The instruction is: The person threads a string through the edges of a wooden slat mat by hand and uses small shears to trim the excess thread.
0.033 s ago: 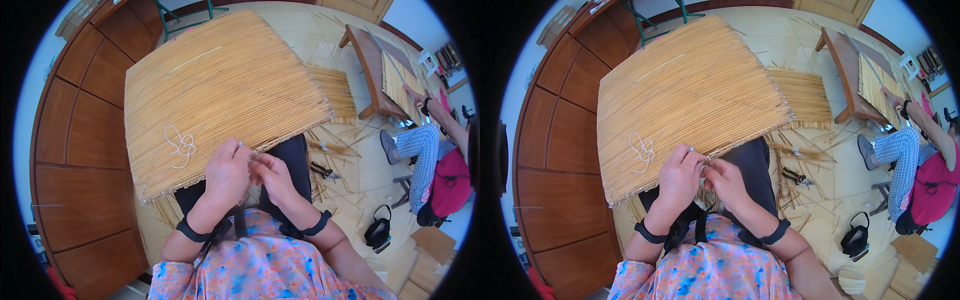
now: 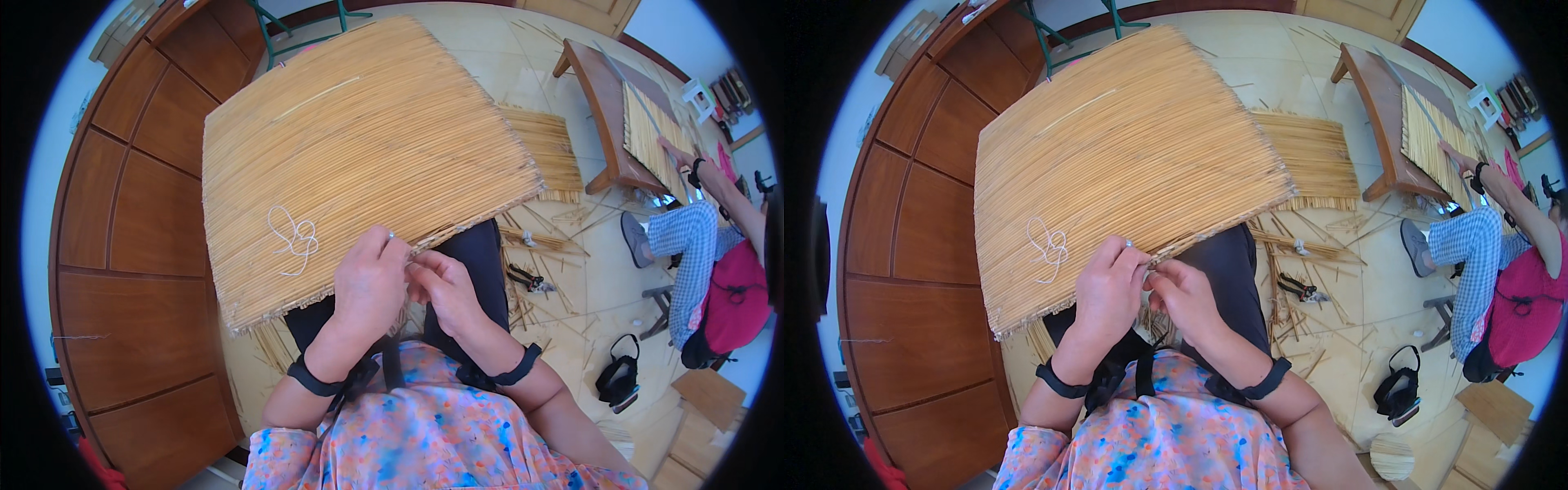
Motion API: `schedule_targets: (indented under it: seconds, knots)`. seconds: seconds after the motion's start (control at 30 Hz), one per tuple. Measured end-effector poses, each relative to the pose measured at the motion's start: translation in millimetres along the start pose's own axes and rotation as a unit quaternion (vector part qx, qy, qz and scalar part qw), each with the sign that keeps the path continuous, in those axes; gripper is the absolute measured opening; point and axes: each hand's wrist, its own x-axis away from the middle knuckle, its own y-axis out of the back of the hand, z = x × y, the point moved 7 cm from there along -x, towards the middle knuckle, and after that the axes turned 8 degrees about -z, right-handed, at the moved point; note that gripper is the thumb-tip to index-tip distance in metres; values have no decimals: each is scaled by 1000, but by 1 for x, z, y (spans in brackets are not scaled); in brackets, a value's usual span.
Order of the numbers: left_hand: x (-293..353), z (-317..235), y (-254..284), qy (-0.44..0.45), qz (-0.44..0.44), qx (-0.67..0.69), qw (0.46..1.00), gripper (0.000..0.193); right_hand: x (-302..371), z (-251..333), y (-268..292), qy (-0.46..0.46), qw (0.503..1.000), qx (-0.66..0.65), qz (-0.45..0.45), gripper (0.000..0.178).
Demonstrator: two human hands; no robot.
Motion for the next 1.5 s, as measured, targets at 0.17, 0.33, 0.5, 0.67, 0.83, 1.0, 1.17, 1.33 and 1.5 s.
schedule_targets:
  seconds: [0.17, 0.33, 0.5, 0.67, 0.83, 1.0, 1.17, 1.33, 1.5]
  knots:
    - [0, 0, -1, -8, -12, 28, 999, 7, 0, -3, 1, 36, 999, 27, 1, 14]
    - [0, 2, 6, 9, 23, 43, 999, 9, 9, 0, -3, 96, 989, 106, 49, 15]
    - [6, 3, 7, 11, 47, 57, 997, 12, 13, -9, -1, 53, 993, 59, 92, 20]
    - [11, 3, 8, 12, 22, 49, 998, 14, 15, -1, -3, 8, 989, 93, 112, 15]
    - [7, 4, 8, 14, 32, 63, 997, 14, 16, 1, 13, -28, 999, 29, 0, 17]
    - [8, 10, 7, 55, 63, 101, 991, 14, 10, 2, 29, -8, 997, -30, -67, 24]
    - [9, 12, 7, 56, 60, 112, 990, 13, 8, 5, 29, -7, 995, -34, -97, 26]
    - [8, 10, 8, 44, 56, 115, 991, 13, 7, 4, 31, -2, 997, -13, -79, 25]
    - [13, 20, 15, 36, 60, 151, 986, 15, 10, 4, 29, 1, 997, -10, -77, 24]
